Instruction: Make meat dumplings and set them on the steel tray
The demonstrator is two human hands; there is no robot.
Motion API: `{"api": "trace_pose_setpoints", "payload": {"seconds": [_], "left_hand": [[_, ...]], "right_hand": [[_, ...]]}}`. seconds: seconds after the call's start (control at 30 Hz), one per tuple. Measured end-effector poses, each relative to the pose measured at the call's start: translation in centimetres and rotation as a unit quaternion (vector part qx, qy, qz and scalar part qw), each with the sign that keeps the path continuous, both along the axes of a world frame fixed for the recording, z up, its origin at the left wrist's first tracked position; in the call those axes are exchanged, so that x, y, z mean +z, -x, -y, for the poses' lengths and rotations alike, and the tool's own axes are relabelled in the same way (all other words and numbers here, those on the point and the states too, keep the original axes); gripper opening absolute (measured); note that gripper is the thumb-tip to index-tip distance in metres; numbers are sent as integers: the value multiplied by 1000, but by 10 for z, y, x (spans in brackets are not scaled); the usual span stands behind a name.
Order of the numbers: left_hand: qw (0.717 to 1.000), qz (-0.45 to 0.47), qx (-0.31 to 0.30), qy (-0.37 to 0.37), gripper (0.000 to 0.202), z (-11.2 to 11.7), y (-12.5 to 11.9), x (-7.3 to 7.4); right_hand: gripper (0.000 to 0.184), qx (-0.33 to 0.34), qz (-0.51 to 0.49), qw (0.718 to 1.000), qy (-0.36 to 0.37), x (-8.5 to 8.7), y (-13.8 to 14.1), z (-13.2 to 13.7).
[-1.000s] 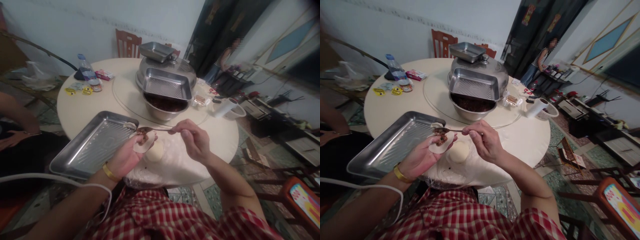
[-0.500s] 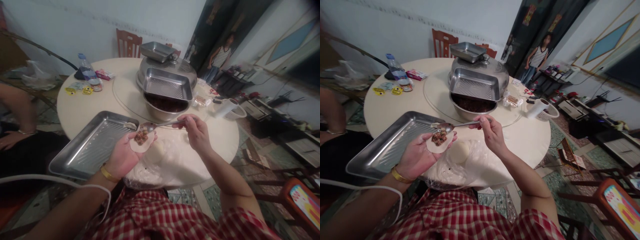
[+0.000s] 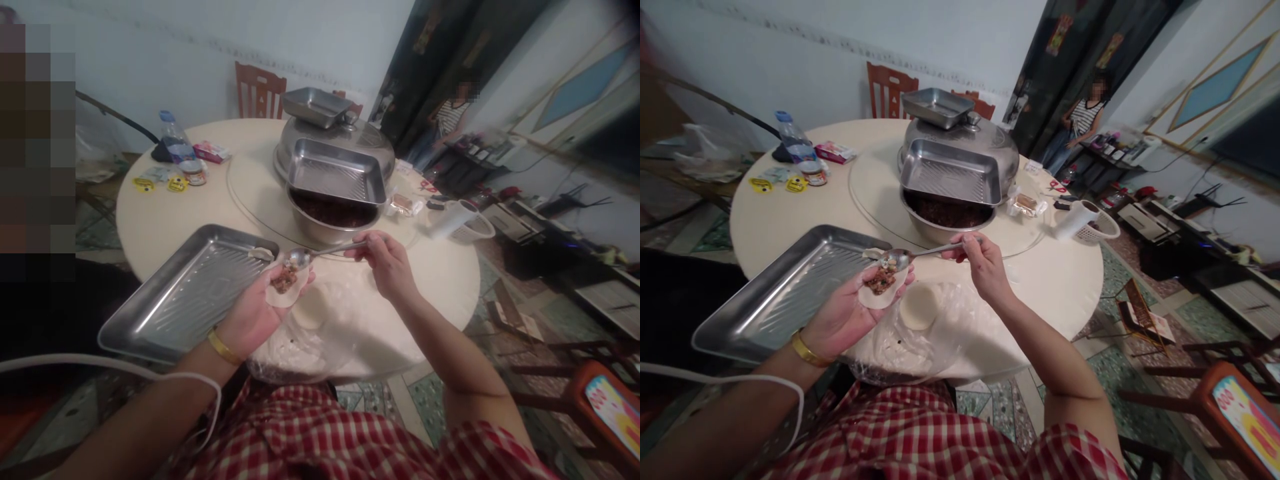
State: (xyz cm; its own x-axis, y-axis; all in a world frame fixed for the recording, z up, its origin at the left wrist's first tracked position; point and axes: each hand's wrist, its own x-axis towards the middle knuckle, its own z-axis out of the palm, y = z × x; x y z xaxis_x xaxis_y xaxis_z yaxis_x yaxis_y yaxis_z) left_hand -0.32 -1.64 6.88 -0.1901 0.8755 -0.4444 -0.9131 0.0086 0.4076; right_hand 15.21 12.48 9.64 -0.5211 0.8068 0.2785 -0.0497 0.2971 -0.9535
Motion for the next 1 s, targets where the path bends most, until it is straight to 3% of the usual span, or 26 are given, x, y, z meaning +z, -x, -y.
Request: {"api": "trace_pose_setpoints", "payload": {"seconds": [0.43, 0.63, 0.77, 0.87, 0.93, 1.0], "left_hand": [[1000, 17, -2, 15, 39, -3, 0, 2], [1000, 18, -1, 7, 35, -3, 0, 2], [1000, 13, -9, 11, 37, -1, 1, 2], [1000, 11, -11, -2, 38, 1, 1, 1], [1000, 8, -9, -5, 35, 2, 0, 1], [1000, 1, -1, -7, 29, 2, 0, 1]], "right_hand": [[42, 0, -12, 987, 159, 0, 11, -13], [40, 34, -31, 989, 142, -1, 10, -23], [37, -13, -52, 998, 40, 5, 5, -43], [36, -107, -36, 986, -123, 8, 1, -66], [35, -153, 37, 949, -273, 6, -2, -82], [35, -157, 133, 893, -401, 0, -2, -97]]}}
